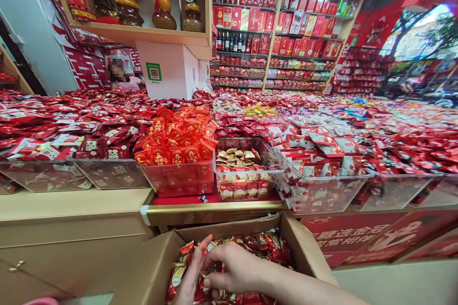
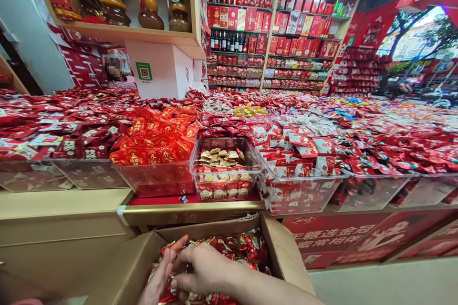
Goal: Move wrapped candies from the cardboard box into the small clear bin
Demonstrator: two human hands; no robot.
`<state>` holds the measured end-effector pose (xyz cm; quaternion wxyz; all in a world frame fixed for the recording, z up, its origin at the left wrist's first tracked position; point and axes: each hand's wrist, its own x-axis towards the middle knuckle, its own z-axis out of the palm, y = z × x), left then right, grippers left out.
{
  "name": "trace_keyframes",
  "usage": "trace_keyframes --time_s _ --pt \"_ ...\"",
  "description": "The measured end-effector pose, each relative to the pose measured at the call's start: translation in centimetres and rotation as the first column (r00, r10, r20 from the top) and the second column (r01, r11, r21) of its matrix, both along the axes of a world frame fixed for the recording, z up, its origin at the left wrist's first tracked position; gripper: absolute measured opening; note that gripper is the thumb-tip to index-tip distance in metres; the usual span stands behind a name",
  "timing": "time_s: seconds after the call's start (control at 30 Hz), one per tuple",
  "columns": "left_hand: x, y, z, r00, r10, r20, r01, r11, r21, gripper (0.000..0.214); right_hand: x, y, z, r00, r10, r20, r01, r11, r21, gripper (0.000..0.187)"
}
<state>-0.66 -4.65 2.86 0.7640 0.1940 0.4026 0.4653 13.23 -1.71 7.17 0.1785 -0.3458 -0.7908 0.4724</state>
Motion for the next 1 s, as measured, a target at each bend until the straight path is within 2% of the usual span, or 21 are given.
trace_keyframes --time_s 0.2,0.3,0.5,0.67,0.8,0.9,1.0 --pt "-0.2 0.5 -1.0 0.999 0.053 -0.006 -0.052 0.986 0.156 0.035 -0.1 0.7 -1.0 0.961 -0.276 0.035 0.273 0.959 0.074 0.017" --pt "-0.3 1.0 -1.0 0.993 0.09 -0.072 -0.076 0.982 0.173 0.03 0.1 1.3 -1.2 0.939 -0.342 0.039 0.338 0.938 0.077 0.019" --pt "-0.4 0.8 0.0 0.987 0.122 -0.108 -0.104 0.982 0.156 0.03 0.2 1.7 -0.8 0.941 -0.331 -0.074 0.333 0.943 0.026 0.02" --pt "-0.6 0.9 0.9 0.977 0.207 -0.056 -0.201 0.974 0.103 0.026 -0.4 1.8 -1.2 0.893 -0.401 -0.205 0.378 0.915 -0.143 0.02" --pt "-0.7 1.1 1.2 0.969 0.243 -0.043 -0.235 0.961 0.144 0.021 -0.8 1.9 -1.3 0.853 -0.446 -0.27 0.387 0.889 -0.247 0.024" --pt "-0.6 1.1 1.3 0.957 0.286 -0.05 -0.273 0.946 0.177 0.02 -0.9 1.7 -1.1 0.842 -0.447 -0.303 0.357 0.881 -0.309 0.029" --pt "-0.5 1.1 1.4 0.939 0.34 -0.054 -0.325 0.927 0.188 0.022 -1.0 1.6 -1.3 0.847 -0.421 -0.325 0.273 0.868 -0.415 0.031"
